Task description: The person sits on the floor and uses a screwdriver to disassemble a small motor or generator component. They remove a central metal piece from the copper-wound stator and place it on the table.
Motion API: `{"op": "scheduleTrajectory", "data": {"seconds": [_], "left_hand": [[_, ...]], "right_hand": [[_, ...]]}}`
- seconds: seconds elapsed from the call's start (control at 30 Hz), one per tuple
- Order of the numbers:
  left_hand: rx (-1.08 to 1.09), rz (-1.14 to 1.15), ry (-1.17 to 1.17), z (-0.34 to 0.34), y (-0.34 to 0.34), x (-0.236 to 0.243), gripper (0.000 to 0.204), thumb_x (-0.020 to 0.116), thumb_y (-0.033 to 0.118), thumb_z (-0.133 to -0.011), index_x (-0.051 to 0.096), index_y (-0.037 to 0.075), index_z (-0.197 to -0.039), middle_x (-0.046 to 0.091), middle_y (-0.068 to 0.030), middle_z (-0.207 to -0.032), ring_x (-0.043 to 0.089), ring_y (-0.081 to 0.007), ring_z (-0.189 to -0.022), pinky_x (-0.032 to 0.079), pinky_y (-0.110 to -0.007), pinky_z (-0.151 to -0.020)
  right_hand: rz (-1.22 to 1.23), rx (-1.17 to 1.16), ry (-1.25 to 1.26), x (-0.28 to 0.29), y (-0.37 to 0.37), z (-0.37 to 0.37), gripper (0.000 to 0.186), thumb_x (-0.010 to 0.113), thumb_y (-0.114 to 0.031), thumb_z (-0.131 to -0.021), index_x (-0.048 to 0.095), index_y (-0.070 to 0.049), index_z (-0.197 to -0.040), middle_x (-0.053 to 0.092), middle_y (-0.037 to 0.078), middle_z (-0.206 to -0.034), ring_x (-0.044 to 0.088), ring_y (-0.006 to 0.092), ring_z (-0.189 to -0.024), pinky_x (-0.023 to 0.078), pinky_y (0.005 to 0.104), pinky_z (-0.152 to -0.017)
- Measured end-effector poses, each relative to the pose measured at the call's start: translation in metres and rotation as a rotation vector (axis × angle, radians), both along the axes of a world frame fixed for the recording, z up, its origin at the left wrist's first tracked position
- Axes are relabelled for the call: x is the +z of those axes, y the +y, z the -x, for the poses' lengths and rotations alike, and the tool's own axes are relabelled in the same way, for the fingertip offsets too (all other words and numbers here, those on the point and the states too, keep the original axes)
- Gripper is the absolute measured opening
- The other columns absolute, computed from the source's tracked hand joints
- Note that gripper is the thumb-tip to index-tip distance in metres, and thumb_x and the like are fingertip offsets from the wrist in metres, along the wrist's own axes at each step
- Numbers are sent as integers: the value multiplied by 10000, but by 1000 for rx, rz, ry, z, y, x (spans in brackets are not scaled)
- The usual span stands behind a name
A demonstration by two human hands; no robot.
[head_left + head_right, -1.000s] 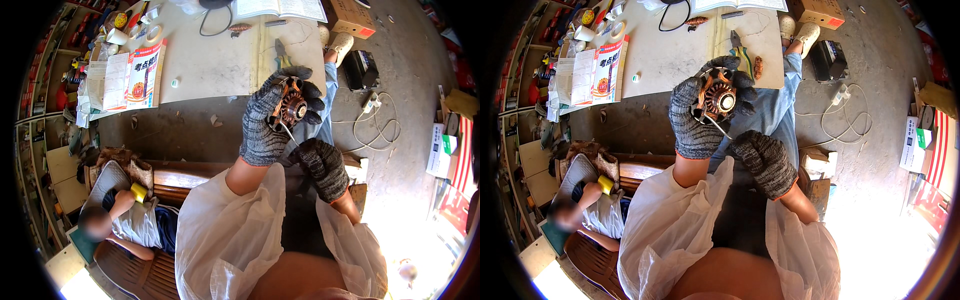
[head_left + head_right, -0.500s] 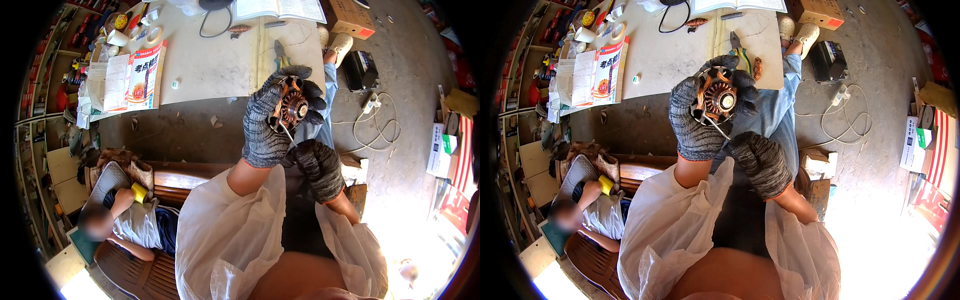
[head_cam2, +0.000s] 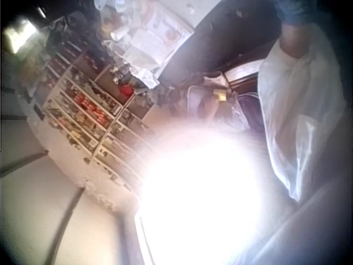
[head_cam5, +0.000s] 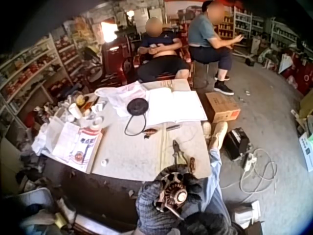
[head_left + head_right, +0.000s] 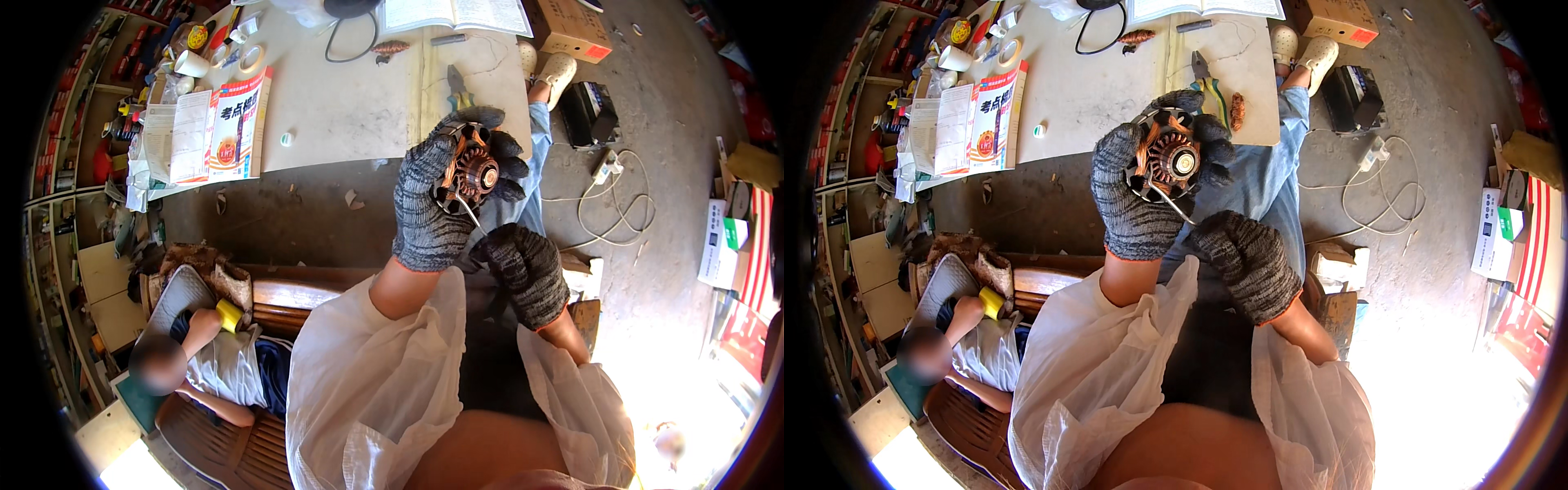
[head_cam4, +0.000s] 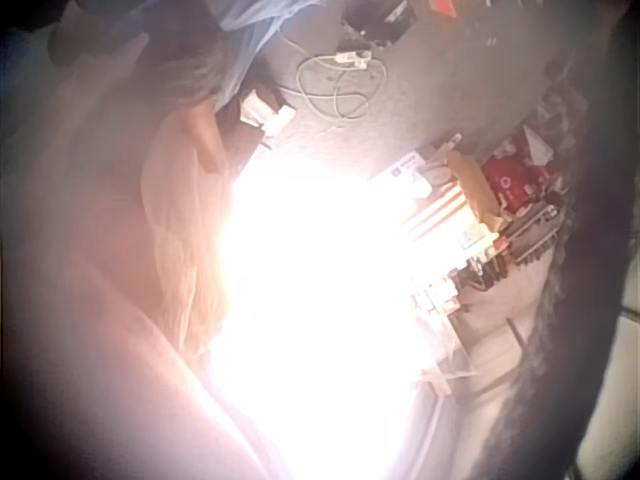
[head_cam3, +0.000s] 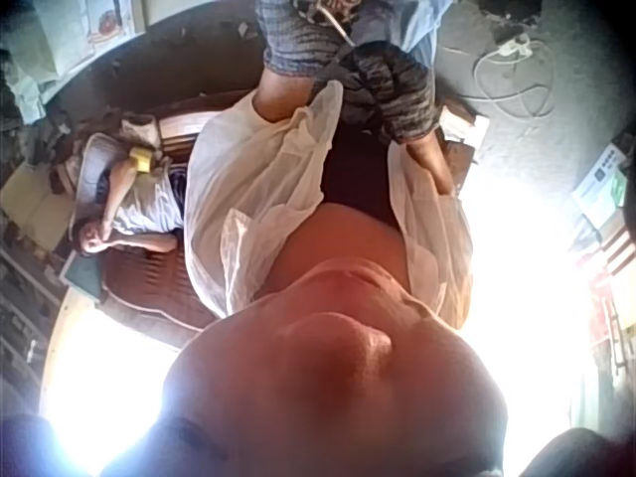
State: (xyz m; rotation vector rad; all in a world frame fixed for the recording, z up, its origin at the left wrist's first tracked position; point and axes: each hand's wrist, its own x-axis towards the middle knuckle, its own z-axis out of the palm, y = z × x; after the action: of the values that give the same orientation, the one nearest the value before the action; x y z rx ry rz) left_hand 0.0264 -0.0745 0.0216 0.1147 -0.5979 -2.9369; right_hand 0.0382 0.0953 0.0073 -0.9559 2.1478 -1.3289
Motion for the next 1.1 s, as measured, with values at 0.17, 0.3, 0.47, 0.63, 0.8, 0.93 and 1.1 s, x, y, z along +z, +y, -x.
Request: {"op": "scheduleTrajectory", "data": {"seconds": [0.17, 0.3, 0.47, 0.63, 0.8, 0.93, 1.1], "left_hand": [[-13, 85, 20, 1, 0, -1, 482, 481, 321, -873, 479, -74, -1150, 590, -186, -1006, 610, -263, -851, 517, -365, -792], [62, 43, -8, -1, 3, 2, 482, 478, 324, -873, 485, -75, -1143, 599, -192, -978, 617, -266, -840, 521, -361, -787], [31, 47, -13, 0, 2, -3, 487, 489, 327, -869, 482, -71, -1149, 593, -182, -1005, 613, -259, -873, 520, -371, -792], [-8, -94, 51, 1, 3, -1, 472, 490, 320, -872, 484, -59, -1153, 579, -180, -1038, 601, -261, -904, 515, -380, -804], [19, 62, 60, -2, 2, 2, 473, 483, 311, -875, 473, -64, -1164, 583, -184, -1025, 600, -273, -898, 504, -372, -821], [-81, -8, 84, -3, 4, 0, 473, 466, 305, -881, 469, -71, -1167, 578, -188, -1045, 597, -283, -906, 496, -362, -832], [54, -199, -57, -5, 12, -1, 452, 445, 289, -890, 470, -63, -1172, 589, -192, -1029, 600, -292, -898, 498, -368, -826]], "right_hand": [[-5, -38, -138, 0, 1, -3, 288, 521, -49, -805, 582, -51, -1086, 590, 136, -1044, 581, 311, -931, 467, 383, -791], [-6, -36, -193, 0, -1, -3, 310, 533, -56, -793, 576, -53, -1100, 591, 127, -1058, 581, 310, -938, 466, 382, -789], [-20, -39, -199, -3, 3, -5, 310, 546, -61, -791, 579, -60, -1100, 596, 115, -1060, 584, 299, -938, 466, 377, -783], [-41, -108, -232, 0, -3, -6, 257, 551, -73, -801, 597, -63, -1054, 610, 108, -1019, 596, 283, -909, 472, 368, -763], [60, -206, -188, -2, -12, -6, 164, 545, -94, -829, 617, -54, -970, 622, 114, -941, 613, 274, -838, 482, 354, -723], [36, -246, 10, -11, -10, -8, 145, 542, -122, -849, 623, -56, -950, 624, 113, -906, 612, 281, -807, 482, 360, -703], [-85, -304, 48, -4, -13, -9, 172, 575, -192, -837, 626, -79, -956, 626, 93, -894, 605, 291, -770, 472, 377, -666]]}}
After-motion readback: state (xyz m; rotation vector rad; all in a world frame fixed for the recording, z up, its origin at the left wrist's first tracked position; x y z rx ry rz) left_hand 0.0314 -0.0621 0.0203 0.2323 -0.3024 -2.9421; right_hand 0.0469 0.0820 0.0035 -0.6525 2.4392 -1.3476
